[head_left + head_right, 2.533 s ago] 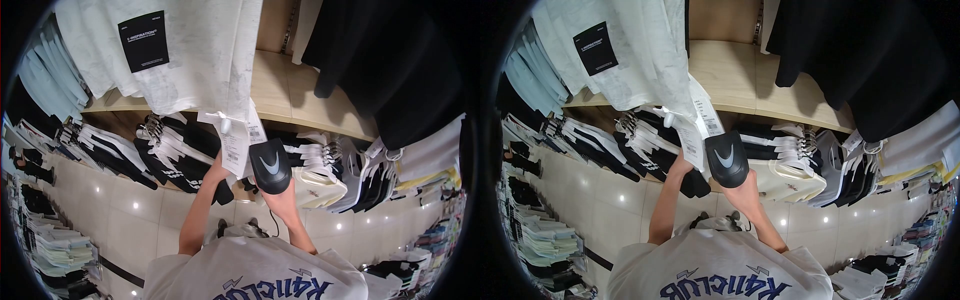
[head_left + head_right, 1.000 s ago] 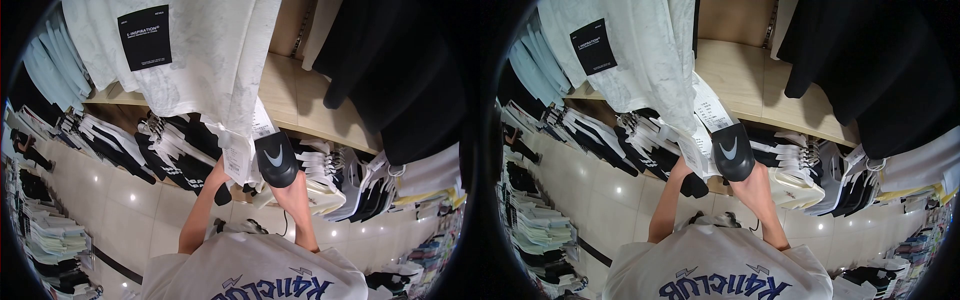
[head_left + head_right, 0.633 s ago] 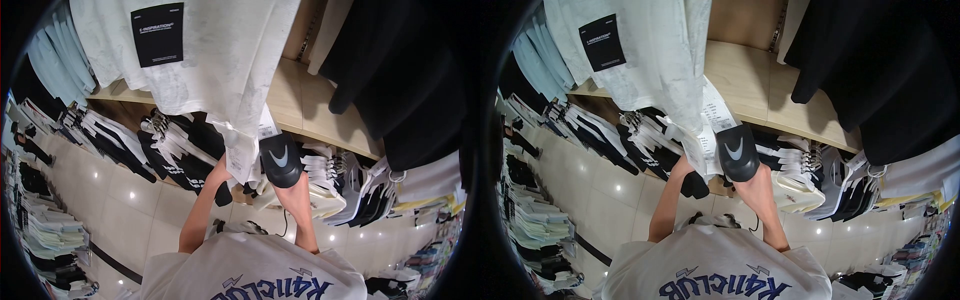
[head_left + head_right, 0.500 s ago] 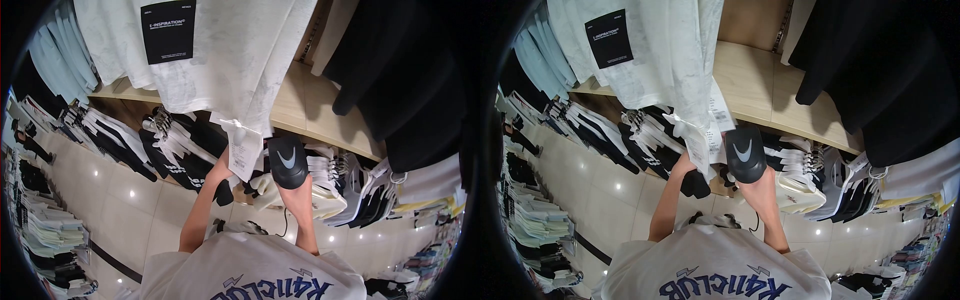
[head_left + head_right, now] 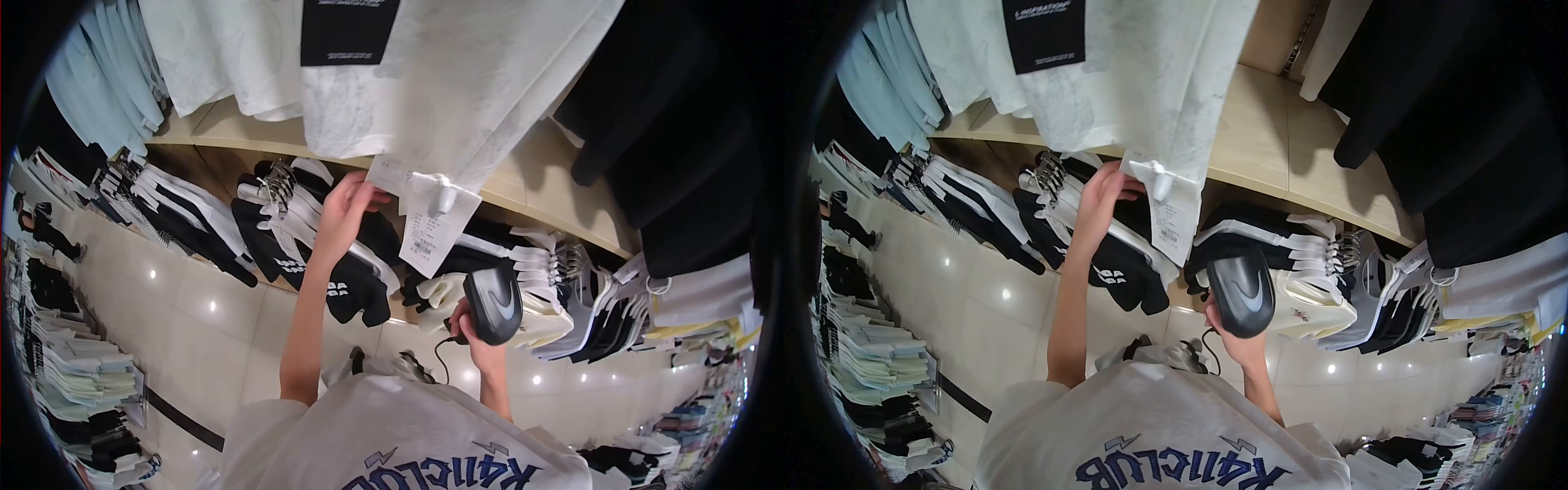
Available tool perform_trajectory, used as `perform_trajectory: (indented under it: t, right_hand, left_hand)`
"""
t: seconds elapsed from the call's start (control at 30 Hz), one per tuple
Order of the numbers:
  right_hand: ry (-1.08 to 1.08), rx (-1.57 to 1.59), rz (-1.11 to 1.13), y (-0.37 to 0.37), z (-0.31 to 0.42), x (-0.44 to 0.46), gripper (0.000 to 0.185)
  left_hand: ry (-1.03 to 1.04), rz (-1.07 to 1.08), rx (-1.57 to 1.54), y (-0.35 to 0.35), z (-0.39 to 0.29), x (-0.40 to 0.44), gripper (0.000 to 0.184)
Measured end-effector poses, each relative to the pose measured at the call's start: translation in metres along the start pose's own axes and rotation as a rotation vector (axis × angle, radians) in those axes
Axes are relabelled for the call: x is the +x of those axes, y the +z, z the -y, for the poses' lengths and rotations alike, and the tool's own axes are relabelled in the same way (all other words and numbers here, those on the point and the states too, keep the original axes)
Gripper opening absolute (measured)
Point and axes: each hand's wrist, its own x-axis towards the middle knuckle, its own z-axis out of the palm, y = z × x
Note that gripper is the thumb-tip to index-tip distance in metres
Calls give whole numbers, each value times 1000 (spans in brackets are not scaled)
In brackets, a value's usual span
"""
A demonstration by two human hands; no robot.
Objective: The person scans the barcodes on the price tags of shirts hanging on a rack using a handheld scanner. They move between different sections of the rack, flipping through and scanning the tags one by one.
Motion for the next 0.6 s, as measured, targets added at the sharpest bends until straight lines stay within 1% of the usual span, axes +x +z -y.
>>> perform_trajectory:
  t: [0.03, 0.1, 0.13, 0.17, 0.23, 0.27, 0.3, 0.33, 0.37, 0.43, 0.47, 0.5, 0.53, 0.57, 0.6]
  right_hand:
    - [7, -6, -2, 2, 1, -3, 20]
    - [63, 25, 160, 5, 4, -11, 21]
    - [-33, -186, 207, 2, -3, -16, 30]
    - [-127, -398, 256, 0, -9, -20, 38]
    - [-209, -467, 270, 15, 5, -15, 47]
    - [-235, -413, 310, 20, 4, -16, 51]
    - [-89, -203, 316, 31, 21, -12, 49]
    - [-82, -219, 349, 39, 20, -7, 48]
    - [-77, -234, 383, 46, 19, -3, 46]
    - [-56, -257, 408, 63, 26, 3, 43]
    - [-86, -227, 329, 75, 32, 8, 42]
    - [-118, -198, 251, 84, 35, 12, 41]
    - [-69, -154, 233, 88, 33, 13, 41]
    - [-62, -78, 161, 97, 39, 17, 40]
    - [-46, -67, 148, 99, 42, 21, 36]
  left_hand:
    - [-31, -5, -35, 5, -8, 2, 25]
    - [-20, -39, -88, 6, -1, 10, 15]
    - [-26, -31, -97, 8, 0, 10, 15]
    - [-24, -53, -113, 9, 0, 10, 11]
    - [-31, -71, -130, 11, -1, 5, 11]
    - [8, -109, -132, 12, -1, 0, 13]
    - [47, -148, -133, 13, -1, -5, 16]
    - [82, -171, -111, 15, -5, -11, 20]
    - [78, -171, -111, 14, -3, -17, 20]
    - [252, -216, 94, 14, 0, -28, 14]
    - [236, -217, 123, 16, -3, -35, 13]
    - [281, -242, 114, 17, -1, -38, 16]
    - [293, -248, 125, 16, 1, -42, 17]
    - [305, -254, 136, 16, 2, -46, 17]
    - [303, -256, 140, 14, 0, -49, 17]
